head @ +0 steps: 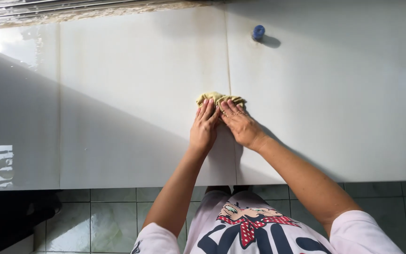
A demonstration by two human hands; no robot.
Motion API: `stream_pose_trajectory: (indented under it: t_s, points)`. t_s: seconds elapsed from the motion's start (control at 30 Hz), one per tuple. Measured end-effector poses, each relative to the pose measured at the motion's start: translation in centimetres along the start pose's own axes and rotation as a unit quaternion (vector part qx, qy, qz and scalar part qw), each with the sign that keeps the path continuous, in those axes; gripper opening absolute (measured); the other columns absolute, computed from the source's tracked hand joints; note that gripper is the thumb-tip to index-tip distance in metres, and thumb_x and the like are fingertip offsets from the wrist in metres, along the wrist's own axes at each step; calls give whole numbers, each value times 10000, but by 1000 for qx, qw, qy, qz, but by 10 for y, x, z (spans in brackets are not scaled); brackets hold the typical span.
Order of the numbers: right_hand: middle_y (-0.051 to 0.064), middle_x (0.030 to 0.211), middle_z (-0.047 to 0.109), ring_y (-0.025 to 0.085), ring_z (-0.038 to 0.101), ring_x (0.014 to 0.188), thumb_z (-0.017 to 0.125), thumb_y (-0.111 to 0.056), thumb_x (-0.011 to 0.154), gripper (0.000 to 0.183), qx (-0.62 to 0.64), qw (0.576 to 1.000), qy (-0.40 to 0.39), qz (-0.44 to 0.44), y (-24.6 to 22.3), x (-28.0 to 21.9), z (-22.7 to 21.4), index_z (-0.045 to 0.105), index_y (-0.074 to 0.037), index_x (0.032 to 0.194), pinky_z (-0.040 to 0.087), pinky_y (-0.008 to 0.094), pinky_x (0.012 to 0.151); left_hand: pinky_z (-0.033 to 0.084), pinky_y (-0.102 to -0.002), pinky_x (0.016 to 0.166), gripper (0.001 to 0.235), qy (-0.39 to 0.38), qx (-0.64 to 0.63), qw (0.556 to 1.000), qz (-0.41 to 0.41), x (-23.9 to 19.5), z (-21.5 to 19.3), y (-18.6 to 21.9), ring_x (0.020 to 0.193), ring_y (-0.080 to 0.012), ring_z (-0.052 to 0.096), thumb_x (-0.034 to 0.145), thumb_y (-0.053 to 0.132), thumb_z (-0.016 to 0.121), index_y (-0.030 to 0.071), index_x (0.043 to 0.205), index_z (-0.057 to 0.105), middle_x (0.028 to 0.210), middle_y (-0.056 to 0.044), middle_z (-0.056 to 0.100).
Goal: Wiping down a white countertop surface and window frame with a yellow cloth in a water production facility.
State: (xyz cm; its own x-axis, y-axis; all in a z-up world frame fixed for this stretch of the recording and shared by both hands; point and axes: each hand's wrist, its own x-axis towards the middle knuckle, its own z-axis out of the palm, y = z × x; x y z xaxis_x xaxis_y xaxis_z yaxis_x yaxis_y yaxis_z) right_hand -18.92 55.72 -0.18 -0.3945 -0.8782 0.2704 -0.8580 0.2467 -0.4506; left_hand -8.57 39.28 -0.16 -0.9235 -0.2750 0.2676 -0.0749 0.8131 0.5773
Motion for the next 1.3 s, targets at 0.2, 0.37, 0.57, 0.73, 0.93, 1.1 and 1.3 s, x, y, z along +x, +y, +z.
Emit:
stream_pose_trajectory:
  t_s: [0.2,0.37,0.57,0.73,0.93,1.1,1.3]
  points:
    - [120,1684,322,315,253,1576,462,-2,999,490,-10,999,14,51,93,130,16,579,-41,1474,206,484,1281,331,-440,1239,432,41,2,999,-10,154,24,-75,1520,-310,385,978,111,580,119,1406,639,1591,-126,462]
    - [125,1690,314,319,246,1574,453,71,959,558,-25,994,40,95,167,232,12,597,-68,1479,183,481,1280,323,-432,1235,468,59,34,998,-2,280,57,-131,1514,-298,385,971,97,536,161,1424,633,1592,-102,467]
    - [142,1586,455,335,377,1498,493,94,942,474,20,991,93,95,193,237,15,704,-95,1323,303,421,1241,351,-420,1206,463,77,31,996,-17,296,69,-127,1481,-305,423,950,86,549,185,1390,650,1547,-103,513]
    - [138,1525,562,326,472,1471,508,131,941,372,22,989,132,60,163,172,-1,754,-42,1160,392,382,1221,410,-406,1152,504,80,13,996,-46,223,58,-73,1433,-295,466,888,-11,562,148,1353,674,1498,-114,561]
    - [160,1465,597,325,509,1423,515,135,911,368,35,994,98,-16,86,-18,-55,748,-10,1156,406,425,1191,435,-401,1149,512,73,-8,997,-31,52,77,52,1441,-301,493,855,-35,579,126,1331,679,1479,-111,588]
    - [116,1483,561,295,506,1409,539,125,802,517,13,1000,27,0,21,-204,-115,732,-82,1235,408,431,1179,391,-428,1171,609,-29,-27,998,-40,-99,97,198,1456,-318,449,787,-45,567,105,1373,636,1518,-139,536]
    - [109,1481,558,284,494,1405,552,103,794,505,-12,1000,16,8,30,-271,-137,722,-91,1228,418,402,1157,310,-465,1213,639,-55,22,998,4,-125,140,246,1503,-337,376,805,14,608,77,1441,583,1579,-179,462]
